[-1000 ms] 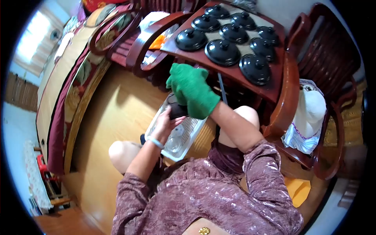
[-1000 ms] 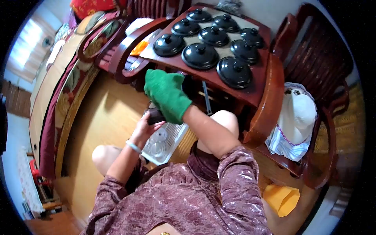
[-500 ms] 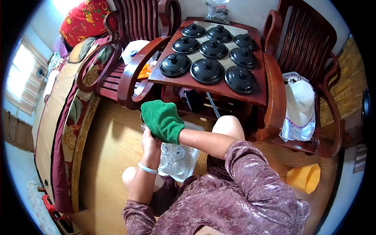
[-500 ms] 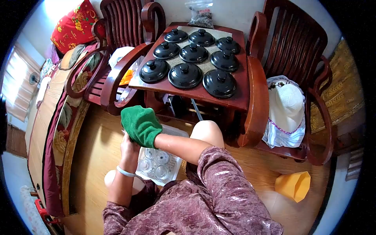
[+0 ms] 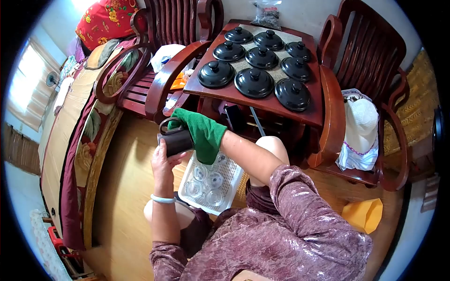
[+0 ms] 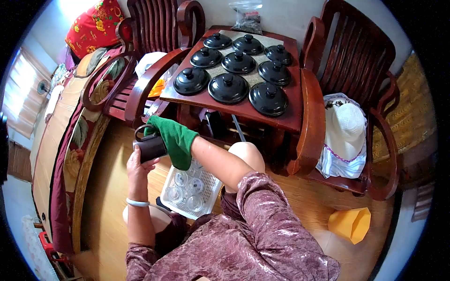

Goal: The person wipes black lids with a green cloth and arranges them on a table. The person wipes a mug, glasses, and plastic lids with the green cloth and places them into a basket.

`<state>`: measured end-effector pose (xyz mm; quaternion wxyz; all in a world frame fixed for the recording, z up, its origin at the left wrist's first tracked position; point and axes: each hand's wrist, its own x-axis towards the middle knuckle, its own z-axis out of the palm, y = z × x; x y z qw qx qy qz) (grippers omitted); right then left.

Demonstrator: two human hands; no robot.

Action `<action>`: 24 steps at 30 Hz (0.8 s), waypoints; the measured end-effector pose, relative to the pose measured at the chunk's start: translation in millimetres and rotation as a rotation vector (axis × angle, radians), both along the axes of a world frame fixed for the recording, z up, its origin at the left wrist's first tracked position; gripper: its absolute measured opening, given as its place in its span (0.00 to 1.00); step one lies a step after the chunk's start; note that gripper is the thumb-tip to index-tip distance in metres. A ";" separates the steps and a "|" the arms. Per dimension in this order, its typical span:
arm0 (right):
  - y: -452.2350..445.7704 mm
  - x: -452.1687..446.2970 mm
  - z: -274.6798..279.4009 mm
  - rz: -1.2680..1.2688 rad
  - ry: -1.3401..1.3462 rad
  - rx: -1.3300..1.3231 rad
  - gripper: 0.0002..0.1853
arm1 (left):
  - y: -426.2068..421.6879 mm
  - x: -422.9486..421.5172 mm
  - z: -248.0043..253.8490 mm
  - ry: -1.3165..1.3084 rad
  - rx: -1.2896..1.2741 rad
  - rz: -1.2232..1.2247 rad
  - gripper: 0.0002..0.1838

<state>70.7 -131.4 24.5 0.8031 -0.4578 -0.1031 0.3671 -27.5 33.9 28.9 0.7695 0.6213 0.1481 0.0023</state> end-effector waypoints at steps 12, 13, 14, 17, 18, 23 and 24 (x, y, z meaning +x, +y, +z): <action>28.0 -25.3 9.6 -0.086 0.022 0.418 0.22 | -3.3 4.4 6.6 -0.242 -0.013 0.060 0.18; 29.4 -20.9 5.2 -0.051 0.153 0.475 0.22 | -2.3 6.2 -0.1 -0.243 -0.015 0.061 0.18; 30.3 -18.2 4.1 -0.018 0.285 0.531 0.22 | -2.3 7.9 -5.3 -0.320 0.115 0.071 0.18; 25.4 -23.1 -3.1 -0.225 -0.323 0.244 0.19 | 5.1 9.6 -12.0 -0.403 0.302 0.084 0.16; 15.7 -29.1 1.8 -0.378 -0.850 -0.121 0.24 | 4.7 9.7 -10.0 -0.405 0.368 0.109 0.15; 14.8 -18.5 16.3 0.025 0.284 0.549 0.27 | 8.5 8.6 5.9 -0.346 0.304 0.058 0.14; 16.2 -21.8 19.8 0.017 0.284 0.552 0.27 | 9.7 5.9 14.7 -0.304 0.288 0.016 0.15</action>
